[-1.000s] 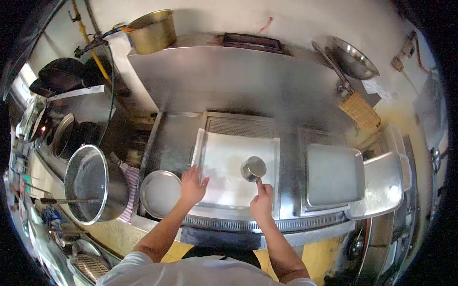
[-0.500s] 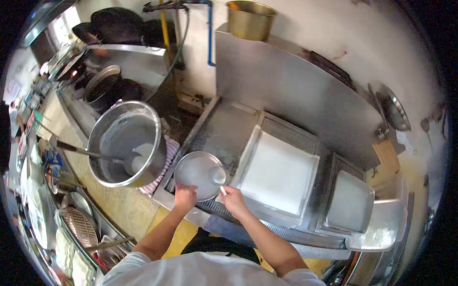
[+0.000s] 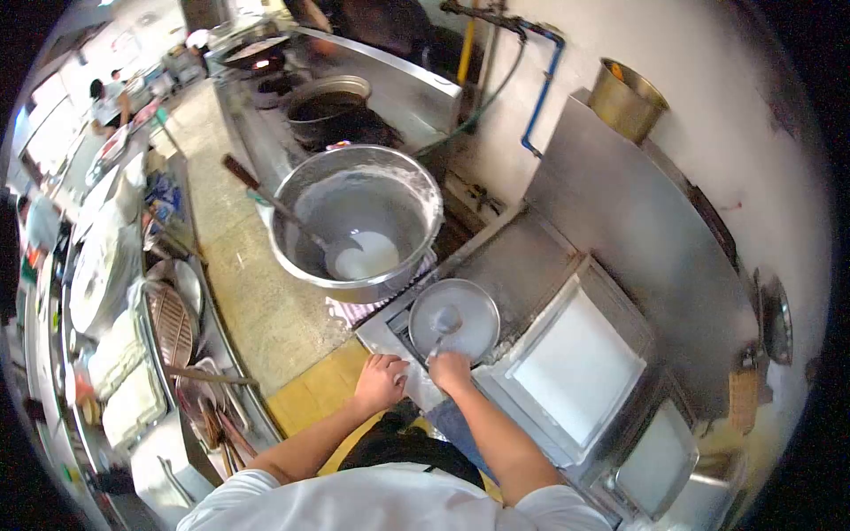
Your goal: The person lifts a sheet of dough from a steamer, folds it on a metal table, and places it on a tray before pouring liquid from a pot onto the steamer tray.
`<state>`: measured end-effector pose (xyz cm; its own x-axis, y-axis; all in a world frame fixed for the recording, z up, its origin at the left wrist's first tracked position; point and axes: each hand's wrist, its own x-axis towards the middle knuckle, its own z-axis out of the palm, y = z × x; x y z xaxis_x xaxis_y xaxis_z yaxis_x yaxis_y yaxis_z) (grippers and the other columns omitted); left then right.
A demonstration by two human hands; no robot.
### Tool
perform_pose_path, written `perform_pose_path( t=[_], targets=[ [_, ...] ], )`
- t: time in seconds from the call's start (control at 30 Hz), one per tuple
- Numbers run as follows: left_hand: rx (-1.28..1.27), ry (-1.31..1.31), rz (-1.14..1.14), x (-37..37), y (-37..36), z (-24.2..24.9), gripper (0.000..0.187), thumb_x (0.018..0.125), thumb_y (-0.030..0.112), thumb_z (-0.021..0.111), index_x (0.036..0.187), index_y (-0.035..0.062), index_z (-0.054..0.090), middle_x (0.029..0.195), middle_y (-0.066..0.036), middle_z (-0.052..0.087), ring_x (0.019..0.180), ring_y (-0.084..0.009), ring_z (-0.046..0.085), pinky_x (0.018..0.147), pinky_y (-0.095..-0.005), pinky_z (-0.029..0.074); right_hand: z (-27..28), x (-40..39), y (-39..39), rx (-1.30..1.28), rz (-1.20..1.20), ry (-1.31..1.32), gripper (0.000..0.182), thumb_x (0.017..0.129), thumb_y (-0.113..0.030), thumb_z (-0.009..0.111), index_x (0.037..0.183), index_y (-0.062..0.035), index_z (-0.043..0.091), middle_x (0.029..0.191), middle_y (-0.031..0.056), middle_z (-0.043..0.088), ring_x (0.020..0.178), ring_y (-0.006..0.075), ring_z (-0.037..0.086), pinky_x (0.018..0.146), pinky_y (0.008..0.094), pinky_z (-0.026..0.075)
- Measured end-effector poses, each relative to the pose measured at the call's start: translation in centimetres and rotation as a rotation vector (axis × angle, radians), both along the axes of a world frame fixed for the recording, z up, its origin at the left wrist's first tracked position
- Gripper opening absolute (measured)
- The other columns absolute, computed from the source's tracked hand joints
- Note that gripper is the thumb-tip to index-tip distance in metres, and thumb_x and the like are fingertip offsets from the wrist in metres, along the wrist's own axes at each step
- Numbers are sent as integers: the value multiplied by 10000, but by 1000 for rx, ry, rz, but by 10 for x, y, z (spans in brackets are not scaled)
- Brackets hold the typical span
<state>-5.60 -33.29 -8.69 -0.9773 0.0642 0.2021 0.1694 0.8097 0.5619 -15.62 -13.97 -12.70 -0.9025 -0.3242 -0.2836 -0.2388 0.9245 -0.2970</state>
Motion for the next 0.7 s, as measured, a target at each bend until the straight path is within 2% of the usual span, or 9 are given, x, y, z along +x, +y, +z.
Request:
perform_pose_path(
  t=[0.1, 0.2, 0.3, 0.33, 0.37, 0.43, 0.47, 0.57, 0.7],
  targets=[
    [5, -48, 101, 29, -1, 14, 323, 845, 177, 740, 1161, 114, 747, 1189, -126, 692, 1136, -340, 636, 1029, -486, 496, 9, 22, 9, 44, 114, -5, 368, 926, -355, 660, 956, -13, 794, 984, 259, 752, 952, 448, 718, 882, 525, 552],
    [10, -48, 196, 66, 3, 24, 320, 860, 168, 715, 1174, 121, 748, 1158, -132, 686, 1115, -345, 642, 979, -480, 528, 32, 55, 15, -211, 156, 170, 345, 852, -342, 684, 844, -12, 783, 884, 201, 755, 989, 399, 709, 922, 562, 504],
    [107, -140, 302, 107, 14, 44, 319, 878, 136, 687, 1191, 112, 745, 1095, -164, 672, 1035, -383, 657, 923, -482, 558, 80, 94, 7, -293, 217, 79, 296, 810, -320, 725, 783, -31, 779, 884, 197, 745, 956, 408, 701, 895, 544, 516],
    [169, -218, 338, 122, 17, 48, 320, 877, 132, 687, 1191, 105, 743, 1092, -173, 669, 1022, -393, 658, 926, -485, 557, 71, 105, 5, -422, 248, 89, 270, 801, -294, 749, 713, -39, 764, 921, 211, 744, 965, 426, 695, 905, 520, 528],
    [232, -295, 375, 136, 21, 52, 320, 876, 129, 686, 1190, 98, 742, 1089, -182, 667, 1008, -403, 659, 928, -488, 557, 63, 116, 5, -510, 296, 66, 250, 808, -276, 749, 757, -31, 763, 956, 207, 748, 985, 418, 696, 911, 505, 537],
    [173, -264, 426, 165, 27, 59, 366, 893, 150, 696, 1251, 76, 706, 1131, -211, 664, 1040, -426, 657, 940, -504, 552, 73, 141, -3, -684, 388, 21, 225, 821, -239, 751, 846, -15, 762, 1026, 199, 754, 1025, 402, 698, 923, 474, 555],
    [160, -234, 440, 179, 29, 62, 382, 898, 163, 701, 1269, 74, 696, 1159, -215, 665, 1062, -427, 657, 948, -503, 551, 80, 154, -8, -699, 433, 15, 280, 832, -229, 748, 1005, -10, 771, 1129, 206, 740, 1074, 405, 690, 958, 461, 548],
    [173, -183, 530, 219, 32, 71, 420, 908, 225, 731, 1295, 67, 685, 1247, -223, 664, 1132, -430, 652, 978, -488, 547, 84, 180, -19, -693, 547, -21, 373, 836, -247, 767, 1122, -8, 753, 1170, 209, 729, 1102, 405, 682, 988, 458, 537],
    [189, -222, 705, 272, 24, 92, 433, 918, 262, 746, 1299, 66, 685, 1314, -222, 655, 1183, -428, 643, 1002, -470, 542, 96, 204, -44, -709, 687, -113, 378, 839, -271, 788, 1110, -9, 758, 1155, 209, 730, 1111, 387, 688, 994, 441, 536]
  ],
)
